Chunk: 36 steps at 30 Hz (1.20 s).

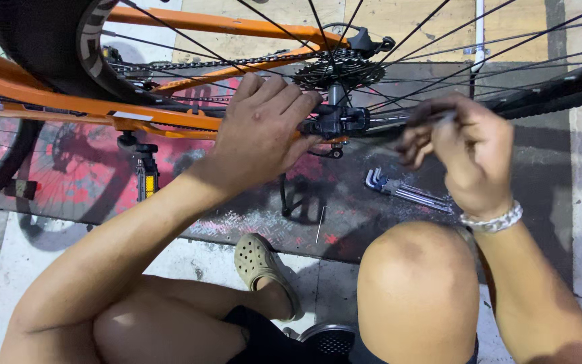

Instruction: The person uninstalls and works on the rear brake caliper and cable system of an orange bicycle, then adjustments are made near the rear cassette chain derailleur gears using a hex key tool.

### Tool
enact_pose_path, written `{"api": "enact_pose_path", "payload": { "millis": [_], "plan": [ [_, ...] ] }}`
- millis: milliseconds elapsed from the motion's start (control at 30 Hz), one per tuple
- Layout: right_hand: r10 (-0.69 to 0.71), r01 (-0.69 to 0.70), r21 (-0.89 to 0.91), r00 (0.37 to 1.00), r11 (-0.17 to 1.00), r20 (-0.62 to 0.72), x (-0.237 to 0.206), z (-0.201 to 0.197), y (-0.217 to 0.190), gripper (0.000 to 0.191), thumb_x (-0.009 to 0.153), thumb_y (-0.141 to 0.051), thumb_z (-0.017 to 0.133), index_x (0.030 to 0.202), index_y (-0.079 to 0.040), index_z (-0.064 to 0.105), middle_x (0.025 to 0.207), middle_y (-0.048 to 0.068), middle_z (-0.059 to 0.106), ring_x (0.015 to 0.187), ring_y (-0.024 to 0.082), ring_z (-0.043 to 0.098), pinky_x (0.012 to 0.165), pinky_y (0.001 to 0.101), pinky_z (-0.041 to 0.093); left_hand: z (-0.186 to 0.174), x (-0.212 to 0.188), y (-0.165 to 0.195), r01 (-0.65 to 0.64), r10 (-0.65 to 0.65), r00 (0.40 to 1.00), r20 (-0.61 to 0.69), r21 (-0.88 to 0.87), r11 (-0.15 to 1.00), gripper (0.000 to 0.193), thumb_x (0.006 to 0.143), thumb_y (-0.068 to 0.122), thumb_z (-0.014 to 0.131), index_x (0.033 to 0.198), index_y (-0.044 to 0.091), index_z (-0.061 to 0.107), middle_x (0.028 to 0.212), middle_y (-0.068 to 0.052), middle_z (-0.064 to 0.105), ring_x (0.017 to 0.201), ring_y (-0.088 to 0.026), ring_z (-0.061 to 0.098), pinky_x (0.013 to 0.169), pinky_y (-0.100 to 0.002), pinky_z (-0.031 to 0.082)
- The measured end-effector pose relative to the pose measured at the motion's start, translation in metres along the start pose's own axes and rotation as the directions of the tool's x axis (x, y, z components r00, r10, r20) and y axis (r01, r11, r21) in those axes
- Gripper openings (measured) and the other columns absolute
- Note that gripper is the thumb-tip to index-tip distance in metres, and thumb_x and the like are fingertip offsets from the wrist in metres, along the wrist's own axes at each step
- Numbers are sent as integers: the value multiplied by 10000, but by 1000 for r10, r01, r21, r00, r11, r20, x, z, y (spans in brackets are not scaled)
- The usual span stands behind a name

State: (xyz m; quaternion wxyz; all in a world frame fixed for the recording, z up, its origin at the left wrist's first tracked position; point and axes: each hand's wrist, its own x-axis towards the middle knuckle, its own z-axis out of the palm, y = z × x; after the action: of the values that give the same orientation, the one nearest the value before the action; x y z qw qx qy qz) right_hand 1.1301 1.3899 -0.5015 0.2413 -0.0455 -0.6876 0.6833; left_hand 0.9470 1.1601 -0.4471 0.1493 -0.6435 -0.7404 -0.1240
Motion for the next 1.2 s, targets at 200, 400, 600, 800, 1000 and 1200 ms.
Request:
{"api": "enact_pose_path", "payload": {
  "millis": [200,400,600,800,1000,1200],
  "plan": [
    [20,-22,-39,998,999,-58,-12,8,-3,447,1177,-309,478,1396,66,581,949,147,683,812,175,674,740,323,576,1,-3,0,-8,8,1000,-12,-2,1000,527,868,348,828,1243,35,627,1120,-104,630,1109,-294,563,959,-447,408],
    [182,-209,379,978,902,105,-2,-18,20,535,1133,-448,482,1293,57,561,911,135,644,831,251,635,670,399,542,3,-3,2,-38,39,999,-31,23,999,547,879,359,828,1267,32,625,1134,-100,628,1124,-290,556,984,-448,405],
    [22,-68,280,986,958,163,-2,-20,38,698,1044,-540,539,1280,117,532,950,178,618,848,276,641,691,415,573,3,-6,3,-13,13,1000,5,21,1000,560,891,344,839,1296,20,627,1133,-100,625,1134,-294,557,1009,-457,395],
    [-42,7,176,980,984,195,-6,-21,31,718,1114,-553,471,1377,113,525,997,169,652,861,249,664,716,379,609,-5,-9,15,-46,58,991,-124,99,994,552,878,277,794,1336,38,600,1289,-143,617,1243,-317,542,1037,-461,385],
    [84,-152,371,977,916,195,4,-25,29,668,1171,-591,395,1056,29,617,767,90,597,668,225,608,597,370,537,-9,-21,19,-371,407,908,-94,268,889,392,1045,198,660,1415,71,625,1327,-73,632,1226,-225,574,954,-386,435],
    [402,-445,436,895,782,191,22,-56,40,600,1236,-467,432,743,-125,443,666,-12,343,587,141,363,586,329,316,92,-80,33,-359,380,894,237,-131,924,282,959,291,677,1138,73,693,904,-37,635,851,-232,642,693,-392,510]
  ]
}}
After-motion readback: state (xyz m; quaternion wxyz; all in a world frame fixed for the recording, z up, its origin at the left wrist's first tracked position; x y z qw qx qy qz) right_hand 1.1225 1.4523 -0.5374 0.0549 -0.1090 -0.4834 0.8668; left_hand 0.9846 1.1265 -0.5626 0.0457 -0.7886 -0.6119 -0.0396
